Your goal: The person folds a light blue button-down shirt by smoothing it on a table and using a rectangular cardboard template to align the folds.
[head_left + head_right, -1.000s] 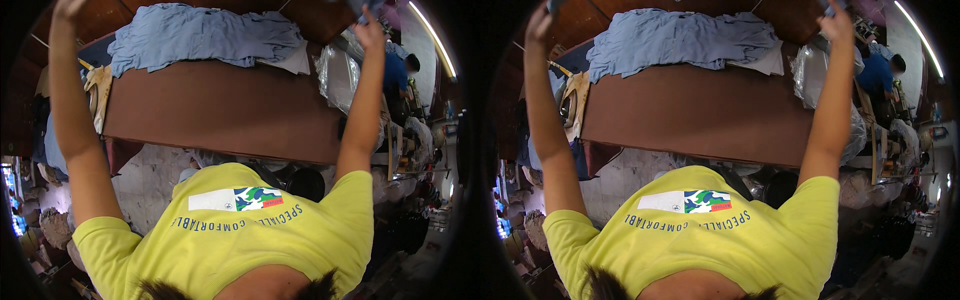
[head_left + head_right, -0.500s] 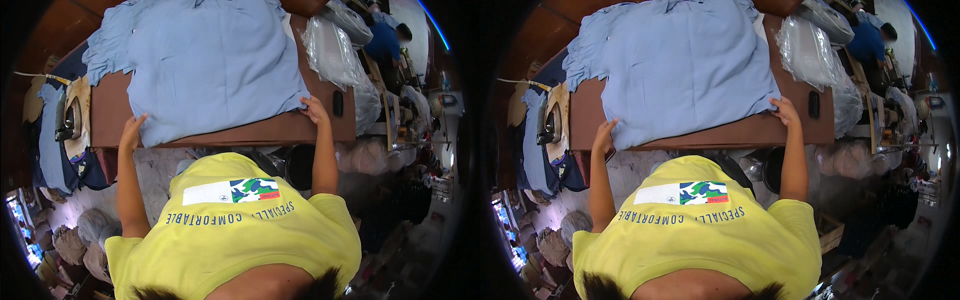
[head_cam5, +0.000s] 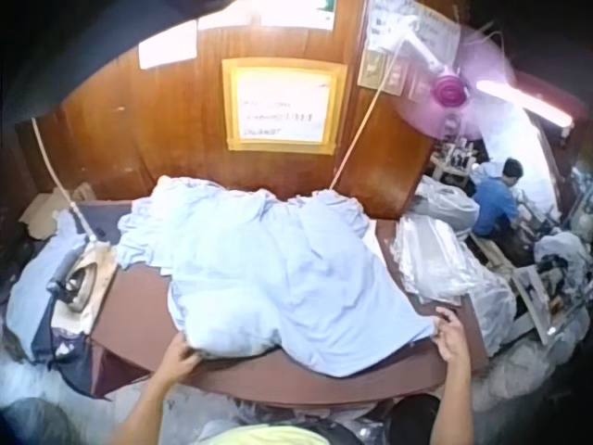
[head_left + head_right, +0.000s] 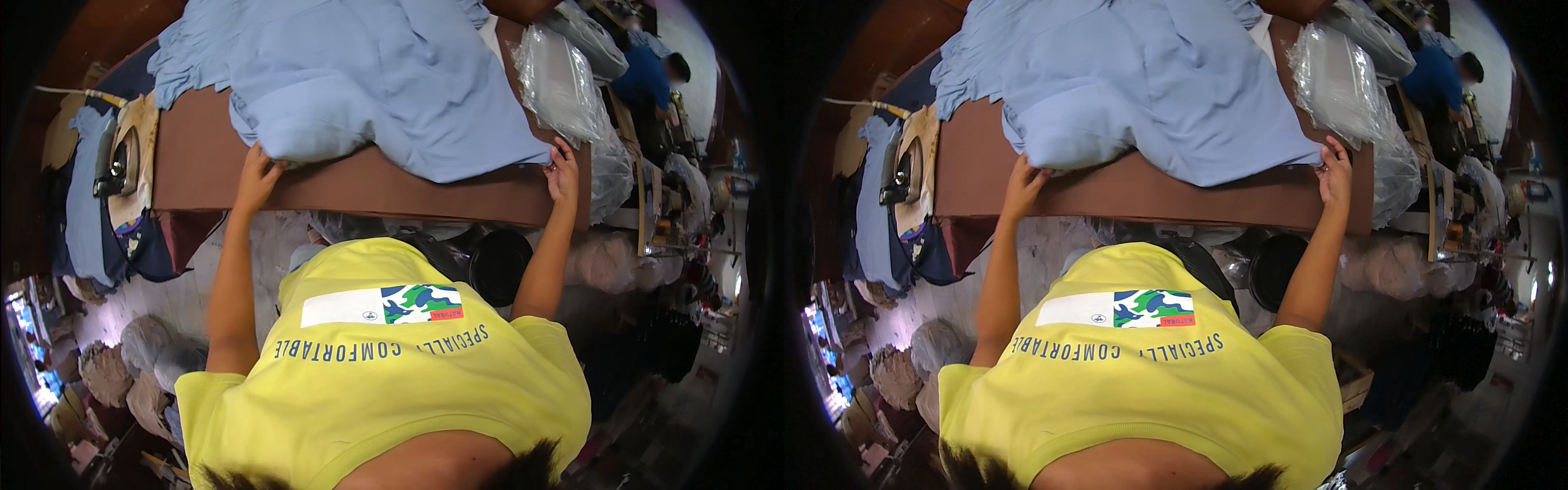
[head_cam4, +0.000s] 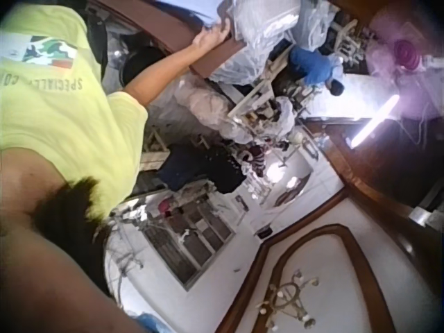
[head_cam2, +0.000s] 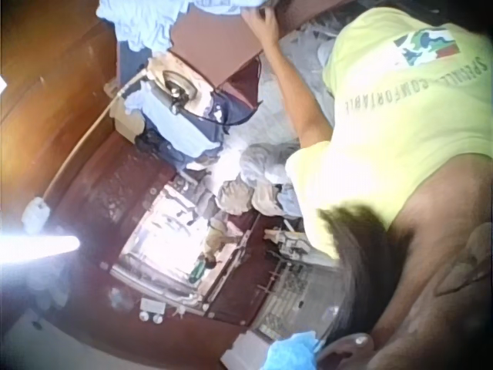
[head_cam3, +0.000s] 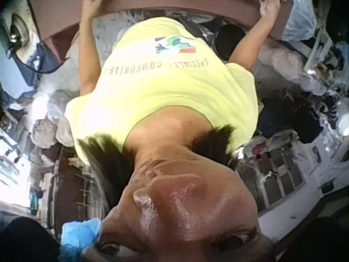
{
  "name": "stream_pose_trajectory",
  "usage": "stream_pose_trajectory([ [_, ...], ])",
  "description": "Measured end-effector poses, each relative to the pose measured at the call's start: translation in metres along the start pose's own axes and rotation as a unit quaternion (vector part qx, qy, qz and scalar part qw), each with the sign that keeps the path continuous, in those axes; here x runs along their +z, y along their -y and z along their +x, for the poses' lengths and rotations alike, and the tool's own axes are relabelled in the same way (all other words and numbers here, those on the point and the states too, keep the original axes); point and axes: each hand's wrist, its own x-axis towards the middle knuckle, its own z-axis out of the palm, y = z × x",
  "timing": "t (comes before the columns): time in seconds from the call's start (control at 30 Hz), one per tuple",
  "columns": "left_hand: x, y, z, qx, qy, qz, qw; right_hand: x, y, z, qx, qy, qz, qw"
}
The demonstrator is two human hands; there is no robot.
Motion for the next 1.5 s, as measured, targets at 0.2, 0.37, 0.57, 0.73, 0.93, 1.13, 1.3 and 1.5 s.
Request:
stream_pose_trajectory([
  [0.2, 0.025, -0.012, 0.024, 0.086, -0.134, 0.061, 0.985, -0.028, -0.005, 0.006, -0.065, -0.063, 0.076, 0.993],
  [0.37, 0.07, -0.037, 0.001, 0.124, -0.22, 0.345, 0.904, -0.039, -0.024, 0.002, -0.061, -0.104, 0.095, 0.988],
  [0.57, 0.037, -0.035, 0.004, 0.007, -0.195, 0.134, 0.971, -0.052, -0.036, -0.005, -0.071, -0.136, 0.092, 0.984],
  [0.73, -0.048, -0.075, -0.045, -0.08, -0.138, -0.341, 0.927, -0.051, 0.001, -0.067, -0.138, -0.086, 0.028, 0.986],
  [0.93, -0.097, -0.076, -0.111, -0.062, -0.194, -0.41, 0.889, -0.056, 0.024, -0.13, 0.16, 0.115, -0.254, 0.947],
  [1.13, -0.015, 0.057, -0.103, -0.202, -0.176, -0.042, 0.962, 0.011, -0.049, -0.02, 0.043, -0.079, -0.284, 0.955],
  [1.3, 0.016, 0.037, -0.082, -0.101, -0.145, -0.046, 0.983, 0.091, -0.109, 0.032, -0.108, -0.078, -0.48, 0.867],
  [1.5, -0.055, -0.006, -0.12, -0.329, -0.132, -0.569, 0.742, 0.039, -0.089, 0.022, -0.08, -0.09, -0.588, 0.8],
])
